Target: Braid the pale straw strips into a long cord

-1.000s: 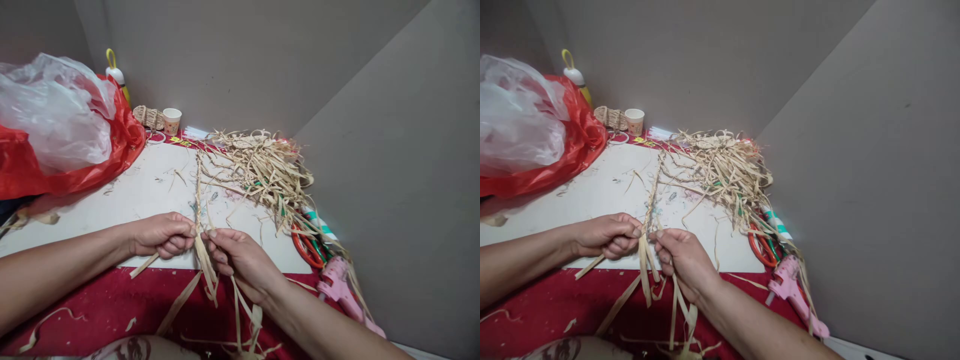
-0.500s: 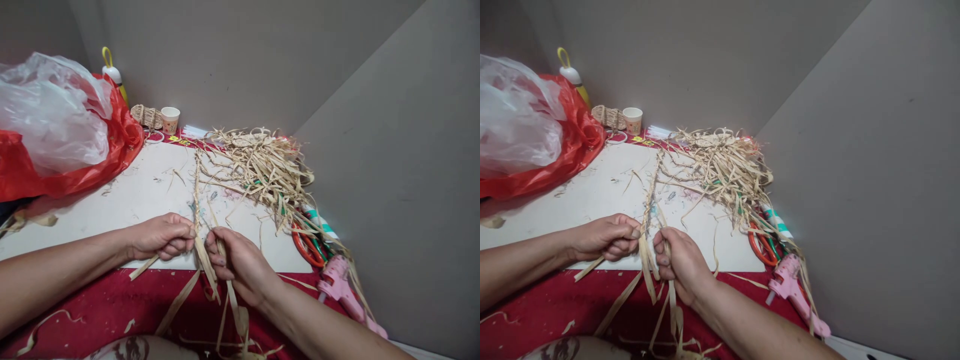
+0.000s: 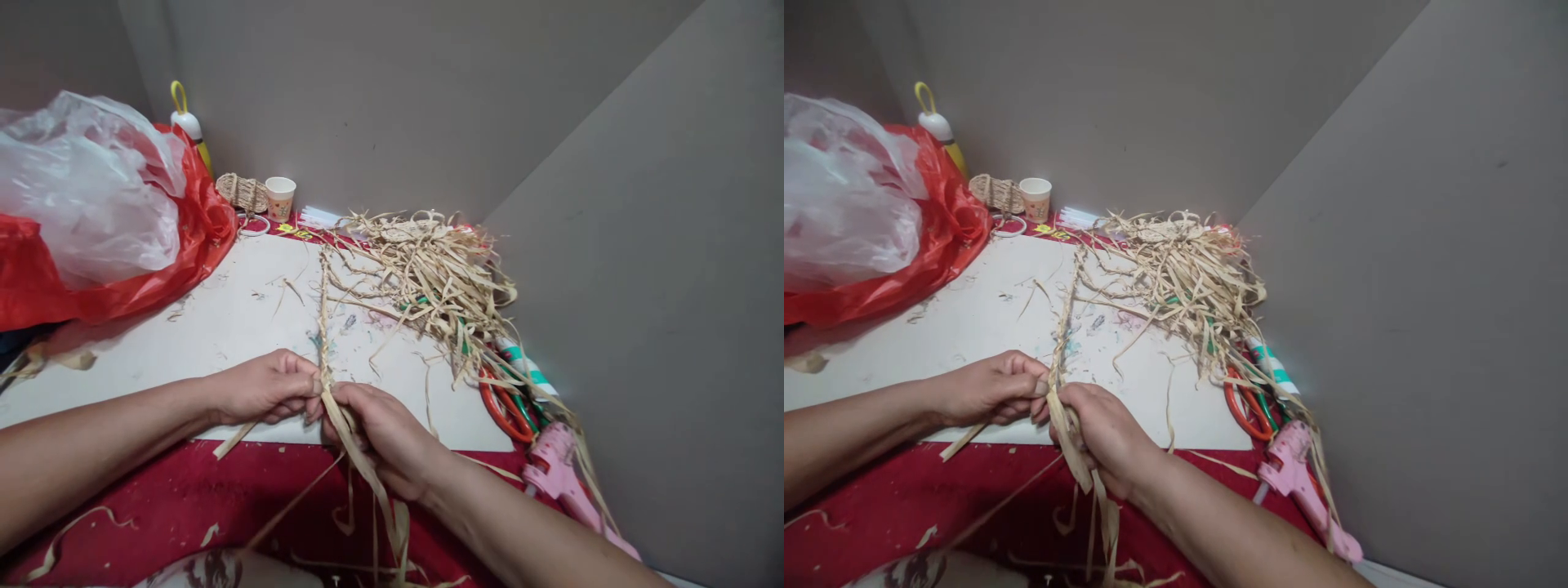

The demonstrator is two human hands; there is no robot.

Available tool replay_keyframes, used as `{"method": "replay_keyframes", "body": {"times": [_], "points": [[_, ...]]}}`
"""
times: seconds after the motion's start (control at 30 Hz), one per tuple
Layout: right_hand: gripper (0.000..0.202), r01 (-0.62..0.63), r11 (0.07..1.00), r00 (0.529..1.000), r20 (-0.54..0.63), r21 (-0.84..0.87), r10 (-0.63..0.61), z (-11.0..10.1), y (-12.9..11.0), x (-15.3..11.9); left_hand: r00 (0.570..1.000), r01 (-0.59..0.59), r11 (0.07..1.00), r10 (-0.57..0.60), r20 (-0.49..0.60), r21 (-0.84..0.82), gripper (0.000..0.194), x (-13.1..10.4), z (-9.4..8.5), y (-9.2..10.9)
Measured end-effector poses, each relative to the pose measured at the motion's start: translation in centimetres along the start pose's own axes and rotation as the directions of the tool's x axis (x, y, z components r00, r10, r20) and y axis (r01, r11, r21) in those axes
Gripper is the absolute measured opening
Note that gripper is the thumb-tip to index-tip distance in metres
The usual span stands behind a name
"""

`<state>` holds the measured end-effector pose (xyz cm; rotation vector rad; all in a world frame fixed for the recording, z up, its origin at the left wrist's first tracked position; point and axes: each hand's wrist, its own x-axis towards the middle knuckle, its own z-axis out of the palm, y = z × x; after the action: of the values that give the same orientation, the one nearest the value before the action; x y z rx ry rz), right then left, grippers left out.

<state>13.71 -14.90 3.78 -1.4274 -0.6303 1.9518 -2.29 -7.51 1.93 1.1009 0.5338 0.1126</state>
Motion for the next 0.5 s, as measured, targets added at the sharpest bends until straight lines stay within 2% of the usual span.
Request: {"method": "replay_keyframes", "body": {"times": [0.17, 0.3, 0.4, 0.5], "points": [[0.034, 0.053, 0.990, 0.995, 0.097, -0.134, -0.040, -1.0, 0.3, 0.4, 1.000, -0.012, 0.998, 0.010, 0.023, 0.059, 0.028, -0.1, 0.0, 0.2], [0.030, 0.140, 0.954, 0.979, 0.180, -0.263, -0.094, -1.4, -0.2, 0.4, 1.000, 0.021, 0.999, -0.021, -0.002, 0.048, 0.022, 0.0, -0.2, 0.1], [0.030, 0.130, 0.958, 0.971, 0.228, -0.255, -0.071, -1.6, -0.5, 0.5, 0.999, 0.035, 0.999, -0.034, -0.026, 0.037, 0.019, 0.0, -0.4, 0.0], [0.030, 0.090, 0.983, 0.955, 0.295, -0.160, -0.039, -1.8, -0.5, 0.7, 0.999, 0.048, 0.999, -0.047, -0.015, 0.023, 0.018, 0.0, -0.4, 0.0]]}}
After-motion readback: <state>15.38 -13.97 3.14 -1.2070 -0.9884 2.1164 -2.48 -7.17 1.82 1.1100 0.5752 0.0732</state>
